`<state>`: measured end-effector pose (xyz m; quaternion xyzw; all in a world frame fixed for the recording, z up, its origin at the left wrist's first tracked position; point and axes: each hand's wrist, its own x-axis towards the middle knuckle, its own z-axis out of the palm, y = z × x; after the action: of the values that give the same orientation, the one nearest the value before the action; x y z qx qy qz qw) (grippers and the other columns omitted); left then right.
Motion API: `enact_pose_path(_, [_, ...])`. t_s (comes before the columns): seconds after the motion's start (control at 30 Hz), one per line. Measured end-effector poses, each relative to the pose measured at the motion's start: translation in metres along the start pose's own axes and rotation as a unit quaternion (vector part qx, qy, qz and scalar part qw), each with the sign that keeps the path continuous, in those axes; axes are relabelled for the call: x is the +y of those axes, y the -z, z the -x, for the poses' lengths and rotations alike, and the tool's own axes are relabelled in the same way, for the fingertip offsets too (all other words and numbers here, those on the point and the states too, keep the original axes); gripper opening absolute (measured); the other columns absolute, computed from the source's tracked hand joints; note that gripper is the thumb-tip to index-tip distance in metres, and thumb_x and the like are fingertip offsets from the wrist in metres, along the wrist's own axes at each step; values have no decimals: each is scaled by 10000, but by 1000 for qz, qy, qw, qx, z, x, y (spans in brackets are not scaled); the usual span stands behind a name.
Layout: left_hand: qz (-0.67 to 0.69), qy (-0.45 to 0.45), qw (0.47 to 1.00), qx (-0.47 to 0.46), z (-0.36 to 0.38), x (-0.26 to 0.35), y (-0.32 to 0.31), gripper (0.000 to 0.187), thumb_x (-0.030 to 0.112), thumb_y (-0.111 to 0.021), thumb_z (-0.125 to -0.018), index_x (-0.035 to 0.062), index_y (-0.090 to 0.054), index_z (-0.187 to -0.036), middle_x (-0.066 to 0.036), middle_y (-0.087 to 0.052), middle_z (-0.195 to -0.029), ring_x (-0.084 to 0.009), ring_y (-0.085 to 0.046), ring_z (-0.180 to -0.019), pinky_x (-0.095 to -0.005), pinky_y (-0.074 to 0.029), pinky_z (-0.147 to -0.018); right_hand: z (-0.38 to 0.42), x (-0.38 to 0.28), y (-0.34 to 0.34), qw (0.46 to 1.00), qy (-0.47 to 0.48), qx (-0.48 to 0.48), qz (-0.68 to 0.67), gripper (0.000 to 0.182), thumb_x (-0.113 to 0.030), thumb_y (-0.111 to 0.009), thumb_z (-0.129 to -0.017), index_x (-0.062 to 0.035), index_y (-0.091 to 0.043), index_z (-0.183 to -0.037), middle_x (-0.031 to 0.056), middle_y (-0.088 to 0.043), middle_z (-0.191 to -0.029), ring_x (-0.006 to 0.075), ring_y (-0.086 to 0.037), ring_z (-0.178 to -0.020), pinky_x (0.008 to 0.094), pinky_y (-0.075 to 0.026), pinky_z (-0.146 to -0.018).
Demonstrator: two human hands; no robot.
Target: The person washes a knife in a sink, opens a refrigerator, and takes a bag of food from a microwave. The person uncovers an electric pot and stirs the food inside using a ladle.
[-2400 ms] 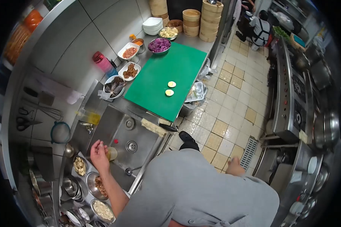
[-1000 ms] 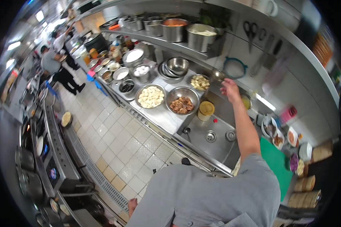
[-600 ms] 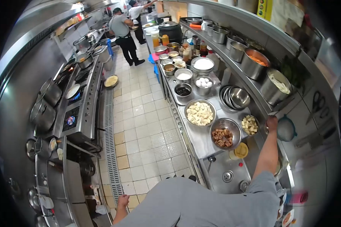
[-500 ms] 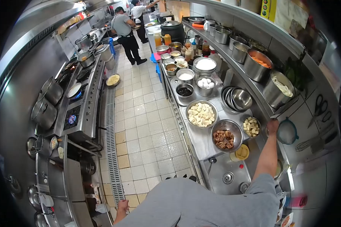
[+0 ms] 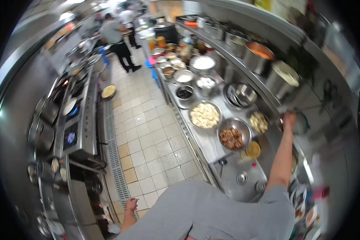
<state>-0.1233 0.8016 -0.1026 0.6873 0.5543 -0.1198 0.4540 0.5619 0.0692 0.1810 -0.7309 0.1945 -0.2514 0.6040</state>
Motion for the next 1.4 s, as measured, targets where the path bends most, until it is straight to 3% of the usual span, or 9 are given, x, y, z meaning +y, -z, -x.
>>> enact_pose_path(0.43, [-42,-218,961,-163,-18,204,-40,333,198,-637,-939,16,-614,-1216,-46,-639,-866,-112,-575,-700,-261,-460,-562,157,12,171,836,-95,-1,-540,162,-127,-575,-1000,12,-605,-1076,98,-618,-957,197,-611,-814,316,-565,-752])
enact_pose_path(0.6, [-63,-457,829,-316,78,395,-133,415,149,-597,-959,14,-547,-1348,-124,-655,-1213,-196,-620,-1082,-325,-500,-929,260,-32,143,970,-31,-201,-136,232,-284,-545,-1031,-61,-605,-1007,27,-613,-811,118,-550,-617,283,-443,-510])
enact_pose_path(0.8, [-12,-606,619,-499,270,463,-264,394,241,-576,-1011,49,-544,-1354,-83,-633,-1247,-138,-616,-1051,-293,-510,-913,337,16,92,843,59,-469,256,174,-172,-581,-925,-10,-644,-935,149,-680,-807,275,-673,-740,402,-528,-685])
enact_pose_path(0.9, [-60,-405,714,-568,290,457,-307,179,159,-510,-1037,10,-600,-1076,-21,-621,-979,-110,-583,-911,-292,-512,-801,346,53,84,788,100,-496,352,223,-206,-652,-882,-9,-669,-987,154,-686,-870,207,-671,-738,380,-515,-667])
enact_pose_path(1.0, [1,-420,698,-581,272,439,-333,188,154,-504,-1037,8,-611,-1086,-33,-631,-970,-104,-590,-926,-291,-513,-827,331,63,95,791,89,-556,238,223,-216,-657,-885,-25,-677,-998,149,-701,-921,199,-676,-768,367,-532,-664])
enact_pose_path(1.07, [24,-402,716,-570,269,438,-335,195,163,-499,-1039,10,-611,-1087,-44,-637,-973,-116,-609,-928,-300,-521,-833,299,77,110,827,-224,-516,11,271,-265,-657,-917,-27,-656,-1047,123,-699,-929,195,-670,-758,347,-546,-637])
enact_pose_path(1.13, [78,-312,748,-581,276,443,-327,205,169,-486,-1045,7,-603,-1092,-54,-638,-1010,-142,-626,-952,-311,-527,-854,247,104,127,946,-201,-244,-67,373,-371,-651,-942,-31,-620,-1093,80,-675,-872,178,-642,-687,326,-541,-559])
enact_pose_path(1.2, [104,-266,765,-578,276,443,-325,204,177,-485,-1049,17,-590,-1117,-55,-633,-1053,-171,-639,-964,-340,-537,-891,166,214,148,940,-303,10,-156,415,-455,-721,-877,-100,-583,-1041,11,-583,-791,124,-576,-637,255,-460,-519])
enact_pose_path(1.4, [186,-185,749,-609,269,437,-320,228,220,-502,-1047,44,-562,-1178,-57,-626,-1099,-204,-651,-1035,-394,-547,-941,83,270,138,950,-300,75,-47,496,-537,-734,-839,-80,-571,-944,30,-552,-696,157,-543,-549,322,-457,-475])
